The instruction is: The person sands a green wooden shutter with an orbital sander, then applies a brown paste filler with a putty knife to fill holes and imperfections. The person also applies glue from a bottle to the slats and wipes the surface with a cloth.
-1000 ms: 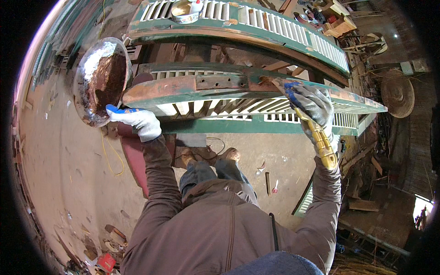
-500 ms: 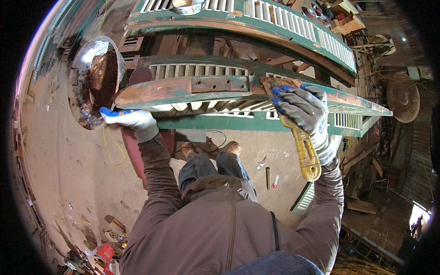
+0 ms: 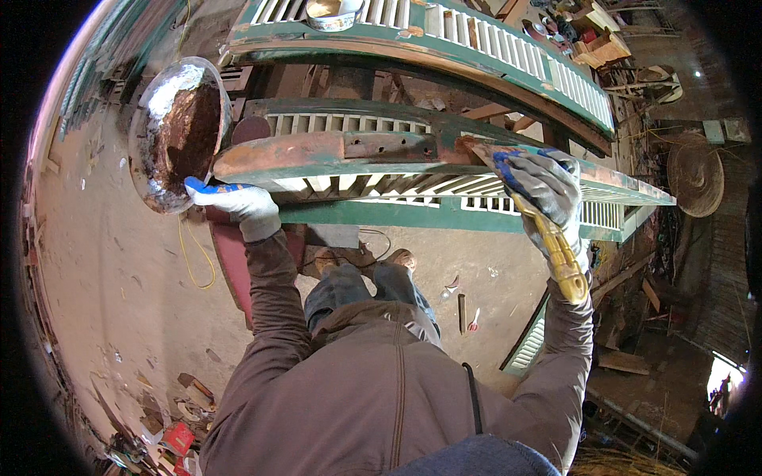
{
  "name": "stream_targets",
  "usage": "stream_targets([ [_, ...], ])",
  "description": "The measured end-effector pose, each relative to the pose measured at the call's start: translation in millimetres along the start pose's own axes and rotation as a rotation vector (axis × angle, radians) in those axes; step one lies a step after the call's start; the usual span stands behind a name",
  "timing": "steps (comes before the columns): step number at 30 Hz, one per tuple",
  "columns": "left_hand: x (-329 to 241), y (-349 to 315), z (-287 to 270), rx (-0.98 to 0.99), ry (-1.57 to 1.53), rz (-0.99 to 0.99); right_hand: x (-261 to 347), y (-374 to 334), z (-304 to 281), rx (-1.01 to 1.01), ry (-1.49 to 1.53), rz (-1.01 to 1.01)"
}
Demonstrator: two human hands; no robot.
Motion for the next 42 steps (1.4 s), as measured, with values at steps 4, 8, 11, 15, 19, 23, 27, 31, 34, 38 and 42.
stream_targets([
  [4, 7.8, 1.0, -3.1, 0.002, -0.024, 0.104, -2.0, 7.1, 4.3, 0.081, -0.101, -0.044],
  [8, 13.0, 4.5, -14.2, 0.047, 0.195, 0.338, -2.0, 7.6, 8.1, 0.135, -0.051, -0.018],
  [11, 20.2, 13.9, -25.4, 0.089, 0.355, 0.538, -7.3, 14.4, 6.0, 0.178, 0.03, -0.033],
  [15, 29.7, 22.8, -35.4, 0.103, 0.335, 0.595, -6.9, 20.6, 0.2, 0.213, -0.023, -0.06],
  [19, 11.1, 3.8, -8.8, 0.078, 0.519, 0.669, -0.2, 13.6, 0.6, 0.219, -0.045, -0.047],
  [23, 18.8, -1.7, -10.8, 0.11, 0.312, 0.336, 10.9, 3.3, -10.0, 0.2, -0.009, -0.018],
  [27, -8.3, -10.7, 6.1, 0.001, 0.151, 0.22, 11.0, -20.8, -12.8, 0.105, 0.09, 0.066],
  [31, -2.4, -6.8, 2.3, 0.018, 0.221, 0.265, -4.7, -22.6, -19.0, -0.003, 0.146, 0.163],
  [34, -1.8, -4.9, 3.2, 0.031, 0.104, 0.235, -39.5, -17.6, -20.9, 0.058, 0.307, 0.23],
  [38, 6.0, 2.0, -5.0, 0.08, 0.249, 0.348, -64.8, 9.9, -28.7, 0.129, 0.421, 0.229],
  [42, 8.1, -0.5, -15.7, 0.153, 0.634, 0.673, -80.6, 25.5, -29.0, 0.197, 0.596, 0.287],
])
Point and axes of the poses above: each hand's wrist, its own y-axis towards the middle knuckle, its own z-axis out of the palm, x = y × z, the point moved 3 cm from there along y, towards the middle knuckle, and after that the axes turned 10 degrees about x, right-handed, at the moved point
